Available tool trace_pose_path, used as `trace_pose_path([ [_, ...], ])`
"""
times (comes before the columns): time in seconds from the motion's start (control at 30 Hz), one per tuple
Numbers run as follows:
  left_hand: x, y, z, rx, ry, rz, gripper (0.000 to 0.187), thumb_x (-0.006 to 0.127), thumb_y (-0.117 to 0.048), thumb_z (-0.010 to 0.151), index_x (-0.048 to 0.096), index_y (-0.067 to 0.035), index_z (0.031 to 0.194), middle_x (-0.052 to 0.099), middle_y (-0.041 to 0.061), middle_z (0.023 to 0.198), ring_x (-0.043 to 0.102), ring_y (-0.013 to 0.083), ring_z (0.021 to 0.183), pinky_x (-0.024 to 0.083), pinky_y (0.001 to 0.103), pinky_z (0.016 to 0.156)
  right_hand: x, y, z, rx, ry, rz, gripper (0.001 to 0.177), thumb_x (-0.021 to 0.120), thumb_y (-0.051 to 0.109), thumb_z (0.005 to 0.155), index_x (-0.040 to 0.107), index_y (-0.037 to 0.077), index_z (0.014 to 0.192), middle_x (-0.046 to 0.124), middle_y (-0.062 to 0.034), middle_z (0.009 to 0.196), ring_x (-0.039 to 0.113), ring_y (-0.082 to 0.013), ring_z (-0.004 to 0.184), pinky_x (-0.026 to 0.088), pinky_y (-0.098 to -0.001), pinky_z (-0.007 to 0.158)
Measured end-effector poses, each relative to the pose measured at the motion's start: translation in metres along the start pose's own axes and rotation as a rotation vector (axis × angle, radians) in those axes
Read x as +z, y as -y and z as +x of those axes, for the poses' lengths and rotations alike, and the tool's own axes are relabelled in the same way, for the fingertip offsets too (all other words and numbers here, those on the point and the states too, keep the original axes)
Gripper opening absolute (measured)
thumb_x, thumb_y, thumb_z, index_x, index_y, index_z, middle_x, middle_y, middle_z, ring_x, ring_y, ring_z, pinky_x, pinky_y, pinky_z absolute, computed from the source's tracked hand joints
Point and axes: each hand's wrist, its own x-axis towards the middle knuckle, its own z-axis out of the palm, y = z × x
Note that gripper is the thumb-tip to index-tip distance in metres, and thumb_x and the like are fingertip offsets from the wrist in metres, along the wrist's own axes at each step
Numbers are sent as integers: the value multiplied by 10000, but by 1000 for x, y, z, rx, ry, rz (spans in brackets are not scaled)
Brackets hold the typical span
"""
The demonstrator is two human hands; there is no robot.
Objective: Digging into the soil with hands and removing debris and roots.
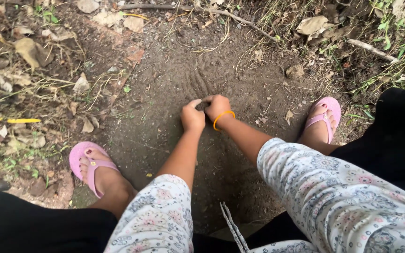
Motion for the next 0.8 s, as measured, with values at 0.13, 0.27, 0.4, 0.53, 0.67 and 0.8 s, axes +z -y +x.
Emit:
trace_pose_path([
  [0.13,-12,3,8,-111,63,-148,435,673,61,752,760,-49,1163,762,202,1119,752,296,1032,575,377,911,-5,11,4,247,124,173,430,787,60,680,809,148,1100,773,-138,995,762,-261,902,584,-358,872],
  [0.27,-27,-4,3,-310,118,-251,472,592,89,779,729,-37,1213,762,183,1143,745,276,1037,567,370,885,7,19,7,366,262,320,459,789,38,671,803,137,1119,815,-107,1011,771,-189,906,602,-319,858],
  [0.4,-36,3,12,-387,118,-233,477,511,91,819,711,-26,1236,733,195,1190,715,291,1090,551,387,910,10,37,14,391,354,180,462,825,76,674,794,136,1132,795,-124,1052,764,-188,951,591,-329,884],
  [0.53,-53,11,34,-388,127,-274,434,501,59,843,711,-14,1216,736,200,1208,708,306,1119,540,397,923,40,37,41,253,364,101,449,825,113,670,828,147,1118,783,-128,1092,757,-229,996,571,-326,931],
  [0.67,-141,-64,29,-367,-37,-293,230,514,-64,917,713,-14,1022,713,143,1017,674,263,940,530,421,779,55,93,89,-203,343,-246,286,584,284,948,749,140,1131,724,-142,1096,677,-301,1027,529,-388,937],
  [0.8,-221,-53,81,208,-848,-922,470,453,-59,994,471,-18,1462,600,147,1339,612,210,1078,550,325,893,-49,251,71,-202,386,1134,973,761,-61,760,329,177,1598,321,-102,1627,377,-282,1433,467,-355,1121],
])
